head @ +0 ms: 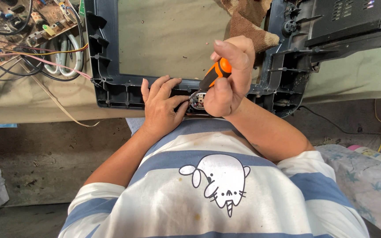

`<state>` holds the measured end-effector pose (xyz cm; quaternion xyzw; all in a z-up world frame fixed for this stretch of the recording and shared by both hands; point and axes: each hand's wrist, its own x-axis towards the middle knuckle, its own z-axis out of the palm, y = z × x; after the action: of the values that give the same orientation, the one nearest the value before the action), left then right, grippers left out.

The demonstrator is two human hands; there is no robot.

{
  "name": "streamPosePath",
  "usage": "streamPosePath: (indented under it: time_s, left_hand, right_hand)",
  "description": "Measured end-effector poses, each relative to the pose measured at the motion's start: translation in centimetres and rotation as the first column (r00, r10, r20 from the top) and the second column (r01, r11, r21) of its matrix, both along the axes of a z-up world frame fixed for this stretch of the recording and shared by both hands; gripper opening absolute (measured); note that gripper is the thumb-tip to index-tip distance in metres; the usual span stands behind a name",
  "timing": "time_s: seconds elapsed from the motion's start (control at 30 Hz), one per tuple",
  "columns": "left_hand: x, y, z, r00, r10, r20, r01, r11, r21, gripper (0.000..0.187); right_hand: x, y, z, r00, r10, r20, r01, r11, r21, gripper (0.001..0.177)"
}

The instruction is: Repairing and cleaning the internal components of an electronic appliance frame

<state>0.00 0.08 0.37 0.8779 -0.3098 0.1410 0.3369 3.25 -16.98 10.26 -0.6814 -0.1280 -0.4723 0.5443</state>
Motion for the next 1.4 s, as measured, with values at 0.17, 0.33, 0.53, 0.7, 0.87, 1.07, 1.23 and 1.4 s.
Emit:
streamPosePath:
  time_s: [0.17, 0.33, 0.53, 0.7, 0.87, 1.07, 1.23, 1.4]
  left_hand:
    - [0.0, 0.1, -0.4, 1.000, 0.004, -0.022, -0.004, 1.000, -0.013, 0.007]
    - [-0.1, 0.2, -0.6, 0.999, 0.005, -0.043, -0.006, 1.000, -0.030, 0.009]
    - [0.1, -0.1, -0.6, 1.000, -0.003, -0.028, 0.002, 0.999, -0.038, 0.010]
    - [-0.1, -0.1, -1.6, 0.999, 0.037, 0.000, -0.037, 0.999, -0.018, 0.014]
    - [0.0, 0.1, -0.6, 1.000, 0.012, -0.002, -0.012, 0.998, -0.069, 0.005]
    - [0.0, 0.4, 1.3, 0.997, -0.064, -0.051, 0.053, 0.980, -0.193, 0.015]
    - [0.3, 0.1, -1.5, 0.989, -0.139, 0.052, 0.147, 0.951, -0.273, 0.010]
    - [0.6, -0.1, -3.2, 0.979, -0.153, 0.133, 0.189, 0.928, -0.320, 0.007]
  right_hand:
    - [-0.5, -1.1, -0.1, 0.992, 0.077, 0.097, -0.057, 0.978, -0.201, 0.035]
    - [-0.3, -1.5, 0.6, 0.963, 0.248, 0.103, -0.220, 0.949, -0.226, 0.036]
    - [-0.7, -0.9, 1.8, 0.860, 0.510, 0.011, -0.509, 0.858, -0.070, 0.025]
    - [-1.0, -1.6, 1.6, 0.744, 0.664, -0.083, -0.669, 0.736, -0.105, 0.034]
    - [-1.3, -2.1, 3.2, 0.809, 0.586, -0.041, -0.573, 0.772, -0.277, 0.025]
    - [-2.0, -2.7, 3.1, 0.859, 0.512, -0.024, -0.490, 0.807, -0.330, 0.031]
    - [-2.7, -1.9, 3.0, 0.895, 0.446, 0.018, -0.406, 0.830, -0.382, 0.037]
    - [-3.0, -1.6, 4.3, 0.816, 0.574, -0.060, -0.573, 0.794, -0.202, 0.033]
